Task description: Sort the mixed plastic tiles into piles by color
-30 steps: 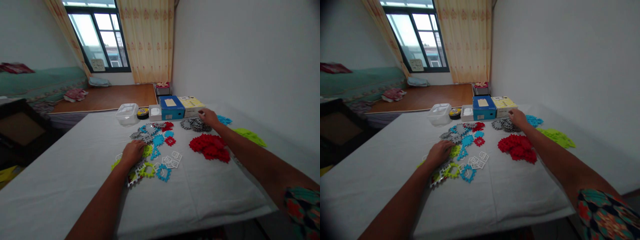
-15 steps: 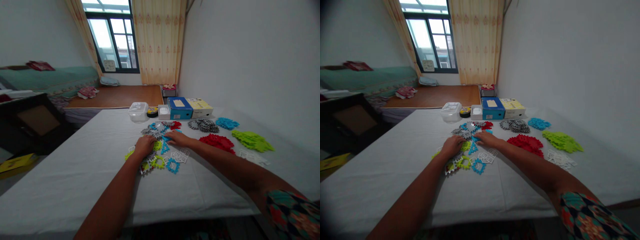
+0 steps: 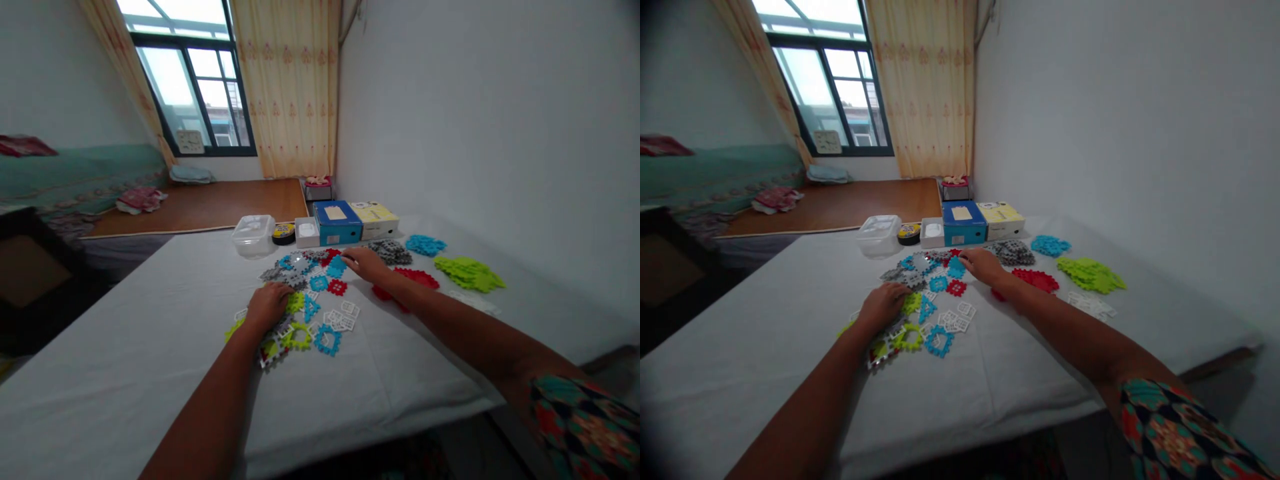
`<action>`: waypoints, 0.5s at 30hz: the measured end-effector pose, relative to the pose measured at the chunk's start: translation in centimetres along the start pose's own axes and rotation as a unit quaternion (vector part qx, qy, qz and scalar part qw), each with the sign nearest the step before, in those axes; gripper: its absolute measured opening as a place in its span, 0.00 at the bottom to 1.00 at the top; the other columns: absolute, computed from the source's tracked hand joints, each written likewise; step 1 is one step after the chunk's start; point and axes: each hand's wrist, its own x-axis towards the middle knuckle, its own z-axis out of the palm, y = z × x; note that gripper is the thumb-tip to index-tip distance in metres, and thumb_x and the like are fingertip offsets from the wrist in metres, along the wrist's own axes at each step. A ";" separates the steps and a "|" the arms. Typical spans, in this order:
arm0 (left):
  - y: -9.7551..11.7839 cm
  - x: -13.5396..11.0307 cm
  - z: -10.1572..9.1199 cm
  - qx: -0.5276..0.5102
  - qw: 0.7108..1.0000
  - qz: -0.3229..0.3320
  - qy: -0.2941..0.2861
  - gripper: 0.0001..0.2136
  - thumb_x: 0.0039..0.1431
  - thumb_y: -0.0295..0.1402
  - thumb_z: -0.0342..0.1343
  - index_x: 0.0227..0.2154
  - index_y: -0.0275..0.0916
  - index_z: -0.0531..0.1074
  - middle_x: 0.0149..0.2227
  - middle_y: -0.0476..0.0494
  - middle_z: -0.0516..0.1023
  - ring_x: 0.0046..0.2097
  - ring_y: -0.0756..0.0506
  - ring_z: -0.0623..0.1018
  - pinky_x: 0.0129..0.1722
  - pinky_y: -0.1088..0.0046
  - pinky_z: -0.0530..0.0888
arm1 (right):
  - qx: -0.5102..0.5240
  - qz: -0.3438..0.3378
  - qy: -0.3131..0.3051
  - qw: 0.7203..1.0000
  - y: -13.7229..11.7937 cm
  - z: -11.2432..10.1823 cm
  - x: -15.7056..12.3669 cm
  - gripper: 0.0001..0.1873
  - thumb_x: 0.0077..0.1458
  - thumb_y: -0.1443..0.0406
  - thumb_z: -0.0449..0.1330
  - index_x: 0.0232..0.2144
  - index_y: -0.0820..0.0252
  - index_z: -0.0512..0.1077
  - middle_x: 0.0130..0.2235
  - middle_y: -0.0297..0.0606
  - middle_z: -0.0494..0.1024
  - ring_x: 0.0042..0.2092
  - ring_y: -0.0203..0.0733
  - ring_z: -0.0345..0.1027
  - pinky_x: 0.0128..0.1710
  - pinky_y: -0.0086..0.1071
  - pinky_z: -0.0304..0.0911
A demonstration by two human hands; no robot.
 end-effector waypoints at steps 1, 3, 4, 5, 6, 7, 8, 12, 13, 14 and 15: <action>-0.1 0.1 0.1 0.001 1.000 -0.002 0.000 0.15 0.61 0.30 0.47 0.43 0.44 0.78 0.45 0.47 0.81 0.47 0.42 0.76 0.44 0.68 0.71 | 0.015 0.018 0.018 1.000 1.7 -0.6 -0.2 0.13 0.63 0.60 0.53 0.41 0.58 0.75 0.40 0.40 0.80 0.40 0.42 0.71 0.41 0.31 0.61; -0.3 0.1 0.1 0.001 1.000 0.000 -0.003 0.16 0.61 0.30 0.46 0.43 0.45 0.78 0.46 0.47 0.80 0.47 0.43 0.76 0.45 0.68 0.71 | 0.029 0.061 0.052 0.996 5.4 -1.7 -0.9 0.12 0.61 0.61 0.55 0.39 0.59 0.76 0.40 0.40 0.80 0.40 0.42 0.72 0.41 0.32 0.62; -0.3 0.2 0.1 0.002 1.000 0.001 -0.004 0.16 0.61 0.30 0.46 0.43 0.45 0.78 0.45 0.48 0.81 0.47 0.43 0.76 0.45 0.68 0.71 | 0.029 0.088 0.066 0.993 7.5 -2.2 -1.3 0.12 0.60 0.61 0.55 0.38 0.59 0.77 0.39 0.40 0.81 0.39 0.42 0.72 0.41 0.32 0.62; -0.4 0.2 0.0 0.002 1.000 0.003 -0.005 0.16 0.61 0.30 0.46 0.43 0.45 0.78 0.45 0.48 0.81 0.47 0.43 0.76 0.45 0.67 0.71 | 0.027 0.119 0.078 0.989 9.6 -2.8 -1.7 0.12 0.59 0.61 0.56 0.37 0.60 0.77 0.39 0.41 0.81 0.39 0.42 0.72 0.41 0.32 0.63; -0.4 0.2 0.0 0.002 1.000 0.004 -0.005 0.16 0.61 0.30 0.46 0.43 0.45 0.78 0.45 0.48 0.81 0.47 0.43 0.76 0.46 0.67 0.71 | 0.023 0.157 0.091 0.983 11.8 -3.4 -2.2 0.12 0.58 0.61 0.56 0.37 0.60 0.77 0.38 0.41 0.81 0.39 0.42 0.72 0.41 0.32 0.63; -0.4 0.2 -0.1 0.003 1.000 0.006 -0.006 0.16 0.61 0.30 0.46 0.43 0.45 0.78 0.45 0.48 0.81 0.48 0.42 0.76 0.46 0.67 0.71 | 0.017 0.200 0.104 0.974 14.0 -3.9 -2.7 0.12 0.57 0.61 0.56 0.37 0.60 0.77 0.38 0.40 0.81 0.39 0.41 0.73 0.40 0.31 0.63; -0.4 0.2 -0.1 0.004 1.000 0.007 -0.007 0.16 0.61 0.30 0.46 0.43 0.45 0.78 0.45 0.48 0.81 0.48 0.42 0.76 0.46 0.67 0.71 | 0.009 0.246 0.117 0.962 16.3 -4.4 -3.3 0.13 0.56 0.60 0.57 0.37 0.60 0.77 0.37 0.40 0.81 0.38 0.41 0.73 0.40 0.31 0.64; -0.7 0.1 -0.1 0.003 1.000 0.006 -0.011 0.16 0.61 0.31 0.45 0.43 0.46 0.78 0.46 0.47 0.81 0.48 0.42 0.76 0.47 0.66 0.72 | -0.057 0.429 0.146 0.890 24.5 -6.3 -6.2 0.15 0.54 0.61 0.57 0.40 0.62 0.77 0.36 0.41 0.81 0.39 0.42 0.74 0.41 0.32 0.65; -0.8 0.1 0.0 0.000 1.000 0.006 -0.012 0.16 0.61 0.31 0.46 0.43 0.46 0.78 0.46 0.47 0.81 0.48 0.42 0.76 0.47 0.67 0.72 | -0.074 0.463 0.145 0.871 26.2 -6.7 -6.9 0.15 0.53 0.62 0.56 0.39 0.63 0.77 0.36 0.43 0.81 0.39 0.44 0.74 0.41 0.33 0.65; -0.9 0.1 0.1 -0.004 1.000 0.005 -0.011 0.16 0.61 0.31 0.46 0.43 0.46 0.78 0.46 0.47 0.80 0.48 0.42 0.76 0.47 0.67 0.72 | -0.087 0.489 0.143 0.856 27.6 -7.1 -7.7 0.15 0.53 0.63 0.56 0.38 0.64 0.78 0.36 0.46 0.81 0.40 0.46 0.74 0.41 0.35 0.66; -1.0 0.1 0.2 -0.007 1.000 0.005 -0.010 0.16 0.61 0.31 0.46 0.43 0.46 0.78 0.46 0.46 0.80 0.49 0.43 0.76 0.48 0.67 0.72 | -0.097 0.509 0.141 0.844 28.7 -7.4 -8.4 0.15 0.52 0.65 0.56 0.37 0.66 0.78 0.35 0.48 0.80 0.40 0.48 0.74 0.41 0.37 0.66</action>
